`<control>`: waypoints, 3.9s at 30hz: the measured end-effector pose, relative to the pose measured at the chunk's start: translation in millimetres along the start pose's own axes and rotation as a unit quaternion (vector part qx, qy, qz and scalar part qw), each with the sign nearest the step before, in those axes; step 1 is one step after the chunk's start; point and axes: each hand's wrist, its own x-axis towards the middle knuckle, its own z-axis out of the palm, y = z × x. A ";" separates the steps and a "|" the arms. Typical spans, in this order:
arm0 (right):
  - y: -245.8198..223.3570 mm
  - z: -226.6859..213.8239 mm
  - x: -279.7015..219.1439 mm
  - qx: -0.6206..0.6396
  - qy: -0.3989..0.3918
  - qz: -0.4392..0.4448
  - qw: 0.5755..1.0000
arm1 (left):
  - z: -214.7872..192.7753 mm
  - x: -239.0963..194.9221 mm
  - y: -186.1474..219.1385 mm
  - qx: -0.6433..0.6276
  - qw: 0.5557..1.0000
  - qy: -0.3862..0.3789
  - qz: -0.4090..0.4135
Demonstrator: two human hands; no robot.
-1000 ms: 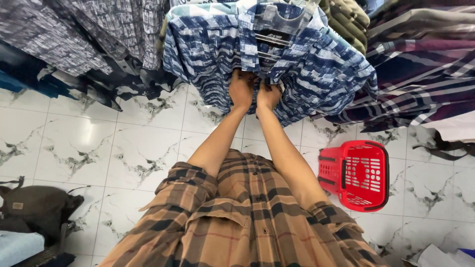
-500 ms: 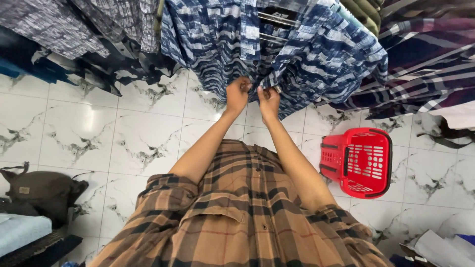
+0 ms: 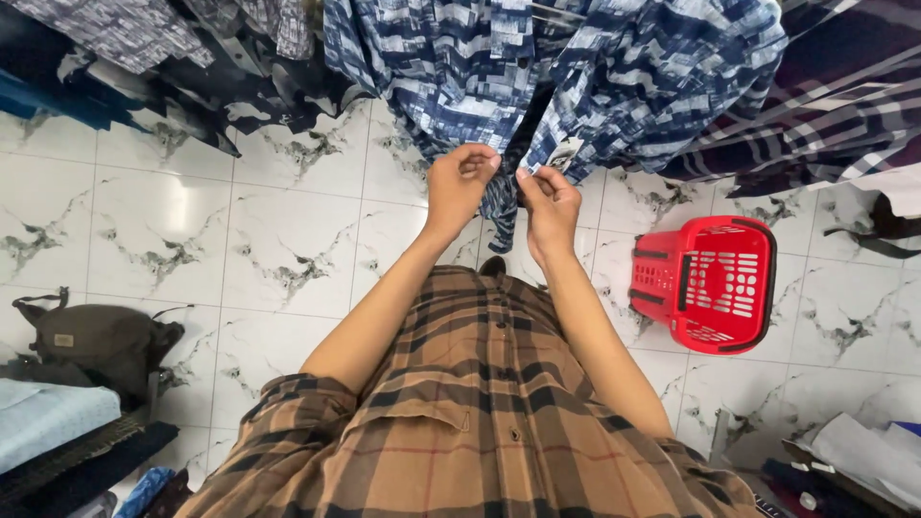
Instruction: The person is inspecting shirts by removing them from hangers, unbuttoning them, and then hanging them back on a clothing rack.
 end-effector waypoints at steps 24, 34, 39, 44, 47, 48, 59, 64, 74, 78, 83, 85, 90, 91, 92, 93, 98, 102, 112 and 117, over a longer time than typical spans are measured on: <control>-85.3 15.8 -64.3 0.016 -0.052 -0.027 0.998 | -17.1 -49.8 73.4 -0.007 0.995 -0.034 0.099; -97.2 11.2 -61.0 -0.052 -0.094 -0.092 0.990 | -19.1 -49.5 74.5 -0.004 0.992 -0.064 0.113; -110.7 15.2 -64.7 -0.139 -0.057 -0.161 0.975 | -14.8 -55.3 81.3 -0.030 0.992 -0.080 0.093; -119.8 22.0 -74.3 -0.198 -0.072 -0.198 0.957 | -9.5 -49.8 67.1 -0.047 0.994 -0.052 0.086; -119.2 22.4 -77.5 -0.181 -0.096 -0.202 0.958 | -5.3 -49.4 61.1 -0.016 0.993 -0.015 0.114; -118.6 22.6 -78.1 -0.206 -0.079 -0.227 0.949 | -3.9 -50.6 62.2 -0.001 0.991 -0.008 0.130; -104.0 29.4 -79.4 -0.231 -0.011 -0.266 0.936 | 2.9 -53.5 63.7 0.037 0.986 0.003 0.162; -97.1 28.6 -75.2 -0.210 -0.014 -0.249 0.945 | 0.6 -53.5 64.4 0.036 0.990 0.006 0.138; -99.4 32.3 -77.9 -0.220 -0.036 -0.260 0.940 | -4.4 -53.9 63.2 0.077 0.983 0.016 0.168; -99.8 28.6 -71.4 -0.329 -0.016 -0.418 0.847 | -5.6 -46.1 53.4 0.023 0.995 -0.015 0.099; -95.9 26.2 -64.9 -0.322 -0.028 -0.450 0.832 | -4.2 -50.2 60.8 -0.027 0.997 -0.042 0.056; -90.5 22.1 -58.7 -0.322 -0.032 -0.468 0.823 | -1.8 -54.8 67.1 -0.027 0.996 -0.032 0.079; -107.7 27.3 -66.6 -0.308 -0.036 -0.465 0.829 | -1.3 -49.5 66.2 -0.001 0.994 0.002 0.109; -112.5 26.7 -72.0 -0.312 -0.037 -0.465 0.828 | -0.8 -51.7 64.7 0.013 0.993 0.007 0.117; -111.9 26.0 -72.3 -0.312 -0.037 -0.463 0.829 | -0.9 -51.5 62.2 0.014 0.993 0.007 0.115; -111.8 25.6 -71.3 -0.320 -0.039 -0.441 0.838 | -0.5 -49.7 60.1 0.009 0.993 0.009 0.115; -102.0 28.0 -72.8 -0.244 -0.029 -0.268 0.932 | 4.8 -41.3 48.6 -0.022 0.993 0.000 0.117; -100.1 30.4 -67.6 -0.033 -0.030 -0.031 0.999 | 4.1 -45.2 51.8 -0.020 0.993 -0.033 0.115; -117.1 28.4 -75.7 0.016 -0.064 -0.016 0.998 | 1.6 -49.3 60.3 -0.176 0.981 -0.079 0.036; -82.3 19.7 -52.0 0.045 -0.063 0.004 0.997 | 8.3 -44.4 40.4 -0.084 0.988 -0.049 0.116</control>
